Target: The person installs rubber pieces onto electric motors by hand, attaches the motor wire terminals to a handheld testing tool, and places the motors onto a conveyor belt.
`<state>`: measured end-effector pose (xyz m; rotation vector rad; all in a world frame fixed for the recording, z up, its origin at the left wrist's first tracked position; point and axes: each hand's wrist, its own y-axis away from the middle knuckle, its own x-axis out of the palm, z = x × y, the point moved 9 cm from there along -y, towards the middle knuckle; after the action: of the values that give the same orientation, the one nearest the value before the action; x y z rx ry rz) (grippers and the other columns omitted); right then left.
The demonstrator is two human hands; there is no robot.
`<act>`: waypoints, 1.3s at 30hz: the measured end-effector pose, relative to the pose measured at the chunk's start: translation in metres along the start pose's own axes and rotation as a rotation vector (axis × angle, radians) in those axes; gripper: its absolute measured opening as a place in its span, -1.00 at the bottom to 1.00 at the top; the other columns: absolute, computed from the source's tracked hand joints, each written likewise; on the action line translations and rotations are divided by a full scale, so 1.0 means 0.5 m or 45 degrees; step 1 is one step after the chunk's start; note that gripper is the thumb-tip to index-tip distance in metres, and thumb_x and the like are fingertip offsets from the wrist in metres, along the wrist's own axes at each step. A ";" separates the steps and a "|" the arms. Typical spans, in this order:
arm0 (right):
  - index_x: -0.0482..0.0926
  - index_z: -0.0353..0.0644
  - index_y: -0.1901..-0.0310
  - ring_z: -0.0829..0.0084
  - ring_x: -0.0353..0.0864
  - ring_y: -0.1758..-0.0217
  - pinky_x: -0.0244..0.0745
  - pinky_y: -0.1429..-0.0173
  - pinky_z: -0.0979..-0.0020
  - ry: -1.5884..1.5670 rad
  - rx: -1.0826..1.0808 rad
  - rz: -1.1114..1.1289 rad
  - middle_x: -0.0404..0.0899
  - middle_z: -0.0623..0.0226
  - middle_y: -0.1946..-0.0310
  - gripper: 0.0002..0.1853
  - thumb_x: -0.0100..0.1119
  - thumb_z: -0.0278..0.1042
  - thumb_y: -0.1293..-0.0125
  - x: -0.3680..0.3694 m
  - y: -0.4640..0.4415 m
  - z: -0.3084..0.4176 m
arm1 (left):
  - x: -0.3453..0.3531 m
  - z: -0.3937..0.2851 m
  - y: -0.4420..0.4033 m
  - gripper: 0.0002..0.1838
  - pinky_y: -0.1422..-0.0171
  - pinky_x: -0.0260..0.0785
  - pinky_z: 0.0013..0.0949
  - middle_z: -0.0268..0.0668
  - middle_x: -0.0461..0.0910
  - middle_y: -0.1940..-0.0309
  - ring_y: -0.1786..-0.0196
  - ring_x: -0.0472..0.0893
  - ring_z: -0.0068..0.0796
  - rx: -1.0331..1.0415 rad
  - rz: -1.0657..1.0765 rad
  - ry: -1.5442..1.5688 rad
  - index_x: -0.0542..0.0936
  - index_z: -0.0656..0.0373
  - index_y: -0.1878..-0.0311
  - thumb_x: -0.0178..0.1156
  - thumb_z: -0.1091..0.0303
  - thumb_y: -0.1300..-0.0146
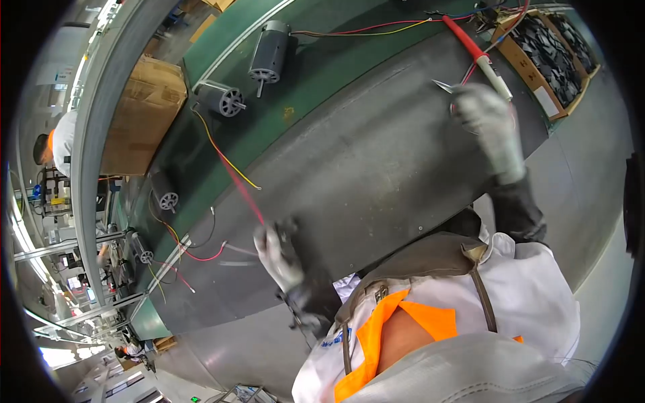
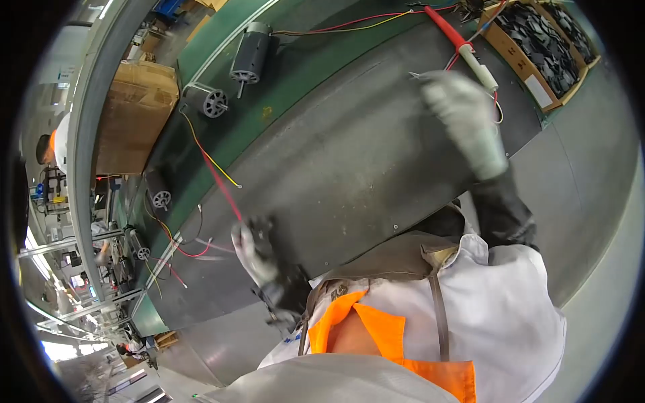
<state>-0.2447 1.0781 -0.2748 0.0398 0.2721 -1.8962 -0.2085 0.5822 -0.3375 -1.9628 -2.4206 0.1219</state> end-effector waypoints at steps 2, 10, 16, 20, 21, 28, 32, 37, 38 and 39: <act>0.69 -0.29 -0.10 0.62 0.62 0.16 0.53 0.06 0.50 0.036 0.028 -0.491 0.69 0.38 0.19 -0.70 0.19 -0.25 -0.52 -0.189 -0.026 -0.035 | -0.013 0.006 0.108 -0.82 -0.23 0.52 -0.11 -0.14 0.58 -0.02 -0.01 0.64 -0.29 -0.128 -0.262 0.167 0.51 0.24 -0.04 0.24 0.44 -0.46; 0.62 -0.26 -0.17 0.34 0.74 0.14 0.65 0.06 0.31 -0.279 -0.175 -0.051 0.73 0.24 0.15 -0.67 0.25 -0.38 -0.43 -0.155 -0.294 0.043 | 0.043 -0.023 0.251 -0.74 -0.15 0.63 -0.14 -0.04 0.65 0.00 -0.05 0.69 -0.18 0.059 -0.372 -0.111 0.51 0.30 -0.16 0.19 0.39 -0.52; 0.70 -0.23 0.18 0.57 0.64 0.47 0.52 0.45 0.53 0.013 0.263 0.942 0.66 0.38 0.42 -0.64 0.34 -0.03 -0.37 0.200 -0.072 0.034 | 0.080 -0.035 0.221 -0.43 0.01 0.66 -0.19 -0.11 0.63 0.07 0.07 0.71 -0.14 -0.076 -0.378 0.677 0.32 0.32 -0.48 0.14 0.20 -0.56; 0.74 -0.33 0.03 0.45 0.75 0.31 0.65 0.26 0.46 -0.482 0.418 1.576 0.77 0.26 0.28 -0.70 0.32 -0.22 -0.44 0.330 0.111 -0.004 | 0.196 0.024 0.222 -0.46 0.08 0.61 -0.16 -0.15 0.65 0.15 0.07 0.70 -0.14 -0.713 0.017 0.831 0.45 0.25 -0.38 0.27 0.19 -0.47; 0.76 -0.32 0.04 0.47 0.73 0.29 0.62 0.20 0.47 -0.324 -0.129 1.459 0.77 0.25 0.28 -0.66 0.31 -0.16 -0.44 0.333 0.104 0.034 | 0.217 0.011 0.199 -0.53 0.08 0.60 -0.18 -0.18 0.66 0.17 0.08 0.69 -0.16 -0.653 0.141 0.844 0.51 0.25 -0.31 0.28 0.19 -0.46; 0.55 -0.12 -0.38 0.59 0.64 0.27 0.55 0.10 0.52 -0.260 -0.073 1.190 0.77 0.22 0.22 -0.43 0.16 0.08 -0.52 0.292 0.107 0.126 | 0.324 -0.078 0.039 -0.65 -0.19 0.51 -0.16 -0.21 0.69 0.19 0.03 0.68 -0.26 -0.429 0.311 0.740 0.63 0.31 -0.07 0.31 0.20 -0.45; 0.29 -0.27 -0.54 0.57 0.64 0.21 0.53 0.09 0.52 -0.621 0.003 0.995 0.70 0.23 -0.12 -0.33 0.13 -0.09 -0.53 0.310 0.116 0.111 | 0.370 -0.108 0.011 -0.69 -0.16 0.54 -0.22 -0.21 0.69 0.21 0.08 0.71 -0.29 -0.439 0.184 1.047 0.63 0.32 -0.09 0.24 0.24 -0.52; 0.20 -0.31 -0.57 0.44 0.63 -0.20 0.58 -0.19 0.43 -0.626 -0.009 1.028 0.51 0.14 -0.37 -0.37 0.03 -0.46 -0.52 0.326 0.107 0.127 | 0.377 -0.128 -0.003 -0.70 0.05 0.60 -0.30 -0.19 0.69 0.24 0.14 0.72 -0.32 -0.372 0.106 1.001 0.60 0.30 -0.02 0.23 0.21 -0.53; 0.19 -0.31 -0.57 0.41 0.58 -0.29 0.56 -0.26 0.40 -0.581 -0.050 1.025 0.49 0.13 -0.39 -0.37 0.01 -0.52 -0.49 0.325 0.106 0.131 | 0.380 -0.133 -0.005 -0.70 0.05 0.60 -0.30 -0.19 0.69 0.24 0.14 0.72 -0.32 -0.367 0.099 1.004 0.60 0.30 -0.02 0.23 0.21 -0.53; 0.19 -0.31 -0.57 0.38 0.53 -0.38 0.55 -0.33 0.37 -0.536 -0.090 1.023 0.47 0.12 -0.41 -0.36 -0.01 -0.59 -0.47 0.325 0.104 0.134 | 0.376 -0.137 -0.006 -0.69 0.08 0.59 -0.33 -0.20 0.69 0.27 0.17 0.72 -0.34 -0.353 0.050 0.965 0.59 0.30 -0.02 0.24 0.19 -0.52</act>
<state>-0.2436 0.8974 -0.2446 -0.2604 0.0183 -1.0585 -0.2460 0.7687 -0.2751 -1.6932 -1.9524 -0.8353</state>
